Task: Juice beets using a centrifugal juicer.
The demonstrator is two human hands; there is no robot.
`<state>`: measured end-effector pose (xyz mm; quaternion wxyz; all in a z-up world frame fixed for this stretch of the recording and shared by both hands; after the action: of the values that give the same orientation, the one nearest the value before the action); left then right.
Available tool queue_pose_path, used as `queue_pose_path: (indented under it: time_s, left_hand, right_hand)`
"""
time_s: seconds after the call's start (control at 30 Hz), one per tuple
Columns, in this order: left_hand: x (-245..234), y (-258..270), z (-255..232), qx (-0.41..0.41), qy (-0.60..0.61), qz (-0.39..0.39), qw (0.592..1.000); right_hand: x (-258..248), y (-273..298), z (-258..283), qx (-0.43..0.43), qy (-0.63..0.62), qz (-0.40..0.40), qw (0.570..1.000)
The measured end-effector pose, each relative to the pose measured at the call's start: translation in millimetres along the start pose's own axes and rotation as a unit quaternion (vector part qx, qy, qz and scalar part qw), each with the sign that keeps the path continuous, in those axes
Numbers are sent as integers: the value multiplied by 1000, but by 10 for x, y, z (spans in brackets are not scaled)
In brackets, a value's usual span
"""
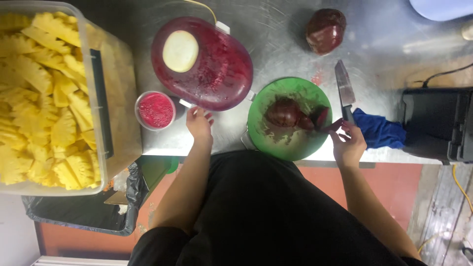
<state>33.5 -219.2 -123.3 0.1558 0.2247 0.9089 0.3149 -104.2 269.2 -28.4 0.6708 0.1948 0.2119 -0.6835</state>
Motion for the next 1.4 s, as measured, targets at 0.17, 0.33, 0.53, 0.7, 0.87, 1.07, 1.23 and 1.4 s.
queue_pose_path:
  time_s: [0.17,0.33,0.53,0.7,0.87,1.07,1.23,1.4]
  left_hand:
    - [-209,385,-393,115,14,-14,993]
    - [-318,937,-1589,389,-59,-42,918]
    - [208,1353,-2937,657,-245,-30,712]
    - [576,1143,-2935,653,-345,74,670]
    - [551,1252,-3099,669,-312,78,670]
    - [278,1709,-3854,681,-258,80,680]
    - [45,1708,-3964,697,-203,10,688]
    - [212,1541,-3605,668,-200,61,714]
  right_hand:
    - [110,-70,-291,41,-55,46,997]
    - [150,-125,-753,137,-171,48,975]
    - [-4,-241,-156,113,-195,31,974]
    - [42,-322,663,12,-167,-4,986]
    - [546,-488,1879,-9,-392,41,919]
    - [1817,-599,3539,-149,-399,115,898]
    - [2295,-538,4183,-264,-229,80,933]
    - [1727,-283,3886,-343,-102,40,933]
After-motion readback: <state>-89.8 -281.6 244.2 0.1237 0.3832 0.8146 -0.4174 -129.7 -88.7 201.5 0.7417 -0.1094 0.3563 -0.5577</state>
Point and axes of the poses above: each hand's wrist, its own y-axis away from the middle knuckle, its own x-axis out of the palm, z = x × y, the point moved 7 cm from there along -y, towards the middle knuckle, and after that the axes turned 6 degrees about -y, right-handed, at the moved point
